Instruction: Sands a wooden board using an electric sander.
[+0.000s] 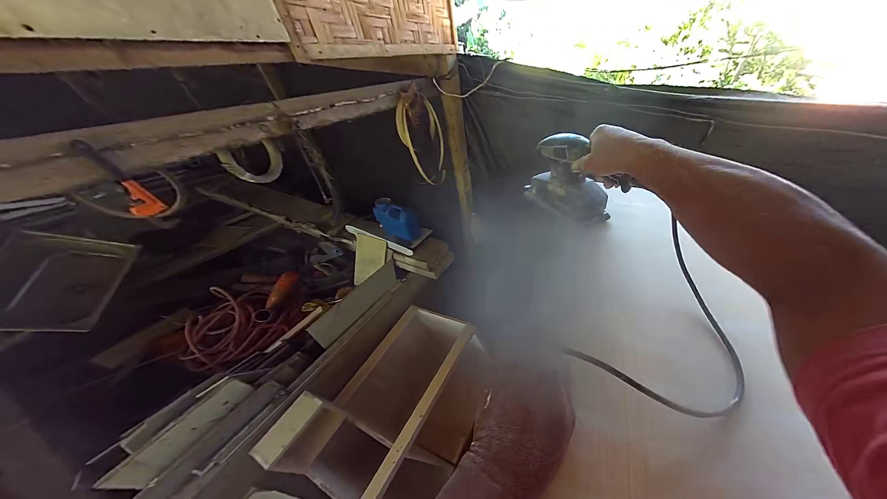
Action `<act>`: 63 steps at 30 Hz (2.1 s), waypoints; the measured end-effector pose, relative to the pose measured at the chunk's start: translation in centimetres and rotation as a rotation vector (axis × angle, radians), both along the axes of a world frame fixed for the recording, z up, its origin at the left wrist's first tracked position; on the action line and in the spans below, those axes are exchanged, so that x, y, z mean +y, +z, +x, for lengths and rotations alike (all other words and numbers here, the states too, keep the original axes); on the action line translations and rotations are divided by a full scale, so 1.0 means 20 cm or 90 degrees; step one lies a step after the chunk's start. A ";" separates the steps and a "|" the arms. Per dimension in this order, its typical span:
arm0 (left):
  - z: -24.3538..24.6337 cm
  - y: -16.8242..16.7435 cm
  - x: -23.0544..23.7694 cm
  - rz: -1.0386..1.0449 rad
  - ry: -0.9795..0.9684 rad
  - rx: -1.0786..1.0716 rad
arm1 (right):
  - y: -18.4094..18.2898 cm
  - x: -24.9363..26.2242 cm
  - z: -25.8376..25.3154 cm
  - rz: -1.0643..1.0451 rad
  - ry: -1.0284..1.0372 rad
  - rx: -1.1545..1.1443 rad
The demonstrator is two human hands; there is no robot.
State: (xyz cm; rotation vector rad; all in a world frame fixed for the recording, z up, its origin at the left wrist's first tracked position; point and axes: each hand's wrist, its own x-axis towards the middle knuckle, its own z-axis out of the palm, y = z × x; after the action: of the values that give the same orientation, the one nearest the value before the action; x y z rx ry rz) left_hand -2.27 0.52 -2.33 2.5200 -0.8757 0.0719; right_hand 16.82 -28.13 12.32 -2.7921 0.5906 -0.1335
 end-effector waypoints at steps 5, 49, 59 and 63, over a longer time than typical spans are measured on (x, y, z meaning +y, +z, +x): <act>0.03 -0.03 0.00 -0.024 -0.010 -0.034 | -0.01 -0.22 0.18 -0.009 -0.186 -0.078; 0.05 -0.06 0.01 -0.030 -0.034 -0.070 | 0.01 0.06 -0.80 0.046 0.117 0.054; 0.08 -0.10 0.03 -0.023 -0.063 -0.112 | 0.02 -0.27 -1.09 -0.008 -0.179 0.038; 0.10 -0.11 0.04 -0.018 -0.078 -0.122 | 0.00 -0.69 -1.21 0.001 -0.324 0.017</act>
State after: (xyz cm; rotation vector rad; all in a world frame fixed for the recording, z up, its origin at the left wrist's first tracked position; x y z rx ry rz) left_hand -0.26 1.27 -4.48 2.4572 -1.0939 0.2879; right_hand -7.42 -42.02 12.36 -2.5815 1.2923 -0.1961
